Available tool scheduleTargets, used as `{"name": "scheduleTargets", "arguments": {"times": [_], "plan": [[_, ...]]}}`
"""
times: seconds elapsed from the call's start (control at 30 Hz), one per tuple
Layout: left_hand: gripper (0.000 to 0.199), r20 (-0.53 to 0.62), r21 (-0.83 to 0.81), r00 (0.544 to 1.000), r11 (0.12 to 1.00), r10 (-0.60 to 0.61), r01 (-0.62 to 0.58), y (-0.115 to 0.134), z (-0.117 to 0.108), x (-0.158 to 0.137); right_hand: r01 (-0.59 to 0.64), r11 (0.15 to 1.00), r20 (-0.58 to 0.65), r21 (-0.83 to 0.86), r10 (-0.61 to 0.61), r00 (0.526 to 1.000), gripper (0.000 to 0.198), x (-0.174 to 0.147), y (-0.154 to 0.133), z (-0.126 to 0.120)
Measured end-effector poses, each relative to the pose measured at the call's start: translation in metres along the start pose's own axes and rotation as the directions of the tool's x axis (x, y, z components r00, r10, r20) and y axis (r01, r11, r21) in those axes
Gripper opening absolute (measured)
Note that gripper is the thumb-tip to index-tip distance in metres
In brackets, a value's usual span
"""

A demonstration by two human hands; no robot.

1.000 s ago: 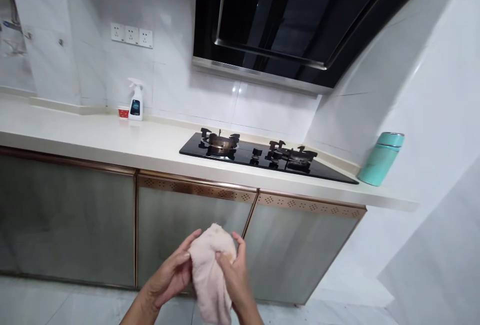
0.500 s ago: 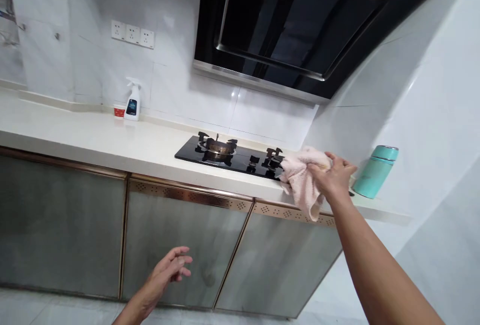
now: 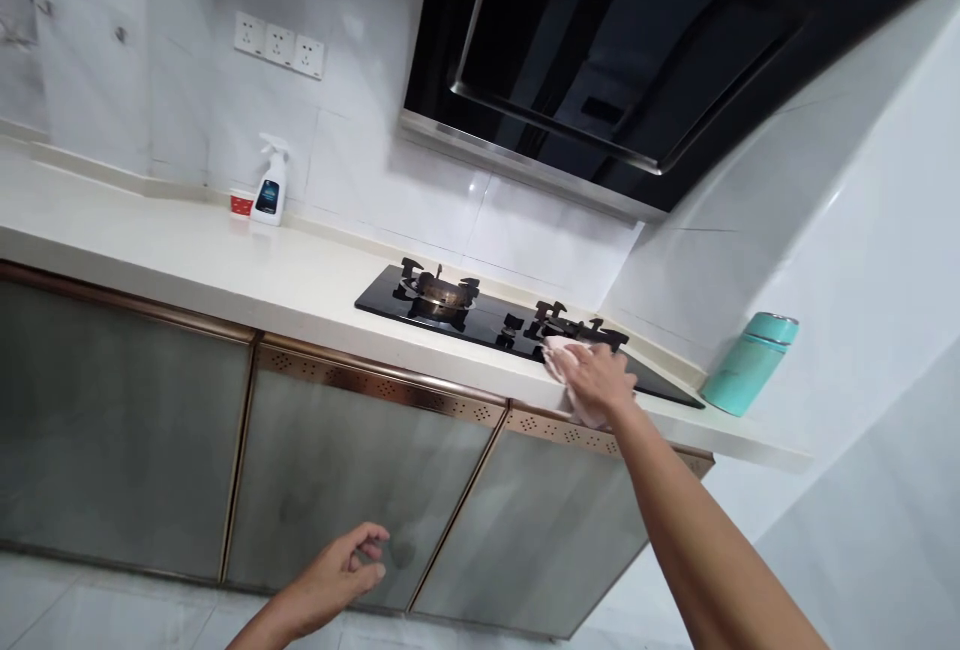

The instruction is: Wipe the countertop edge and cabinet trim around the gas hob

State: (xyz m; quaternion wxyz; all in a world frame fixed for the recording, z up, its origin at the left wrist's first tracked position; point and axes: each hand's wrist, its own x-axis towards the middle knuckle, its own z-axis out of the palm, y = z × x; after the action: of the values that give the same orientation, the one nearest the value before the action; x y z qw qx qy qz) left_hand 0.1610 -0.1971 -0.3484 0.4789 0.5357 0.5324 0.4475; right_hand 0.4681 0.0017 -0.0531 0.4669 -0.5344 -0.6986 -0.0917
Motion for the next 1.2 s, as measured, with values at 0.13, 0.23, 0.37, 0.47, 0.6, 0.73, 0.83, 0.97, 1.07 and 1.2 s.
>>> {"name": "scheduleTargets", "arguments": {"times": [0.13, 0.23, 0.37, 0.47, 0.6, 0.73, 0.83, 0.97, 1.07, 1.2], "plan": [[0.034, -0.010, -0.050, 1.000, 0.998, 0.022, -0.022, 0.003, 0.010, 0.003, 0.189, 0.981, 0.245, -0.040, -0.174, 0.954, 0.037, -0.010, -0.058, 0.031], [0.034, -0.003, -0.057, 1.000, 0.998, 0.023, -0.024, -0.003, 0.018, 0.005, 0.309, 0.951, 0.330, -0.006, -0.289, 0.899, 0.052, -0.018, -0.122, 0.067], [0.033, -0.029, 0.037, 0.999, 0.999, 0.036, -0.035, -0.017, 0.017, 0.005, 0.467, 0.877, 0.393, 0.110, -0.470, 0.790, 0.050, -0.032, -0.225, 0.108], [0.037, -0.036, 0.235, 0.998, 0.971, 0.049, -0.039, -0.020, 0.009, 0.004, 0.603, 0.774, 0.409, 0.193, -0.622, 0.668, 0.050, -0.044, -0.294, 0.129], [0.046, -0.020, 0.453, 1.000, 0.892, 0.014, -0.003, -0.019, 0.001, 0.004, 0.732, 0.666, 0.433, 0.142, -0.707, 0.559, 0.054, -0.054, -0.342, 0.148], [0.040, -0.055, 0.553, 0.989, 0.829, 0.136, -0.084, -0.024, -0.001, 0.007, 0.775, 0.628, 0.336, 0.070, -0.746, 0.575, 0.052, -0.058, -0.328, 0.151], [0.033, -0.174, 0.552, 0.894, 0.793, 0.413, -0.259, -0.022, -0.007, 0.010, 0.801, 0.598, 0.262, 0.029, -0.778, 0.571, 0.053, -0.058, -0.284, 0.137], [0.027, -0.334, 0.683, 0.576, 0.613, 0.746, -0.398, 0.022, -0.024, 0.015, 0.788, 0.615, 0.231, -0.013, -0.765, 0.601, 0.054, -0.052, -0.200, 0.109], [0.029, -0.261, 0.842, 0.348, 0.389, 0.900, -0.375, 0.096, -0.043, 0.029, 0.764, 0.642, 0.175, -0.074, -0.745, 0.643, 0.053, -0.046, -0.142, 0.091], [0.033, -0.176, 0.957, 0.156, 0.206, 0.972, -0.203, 0.191, -0.072, 0.065, 0.728, 0.673, 0.139, -0.130, -0.715, 0.685, 0.051, -0.044, -0.103, 0.078]]}}
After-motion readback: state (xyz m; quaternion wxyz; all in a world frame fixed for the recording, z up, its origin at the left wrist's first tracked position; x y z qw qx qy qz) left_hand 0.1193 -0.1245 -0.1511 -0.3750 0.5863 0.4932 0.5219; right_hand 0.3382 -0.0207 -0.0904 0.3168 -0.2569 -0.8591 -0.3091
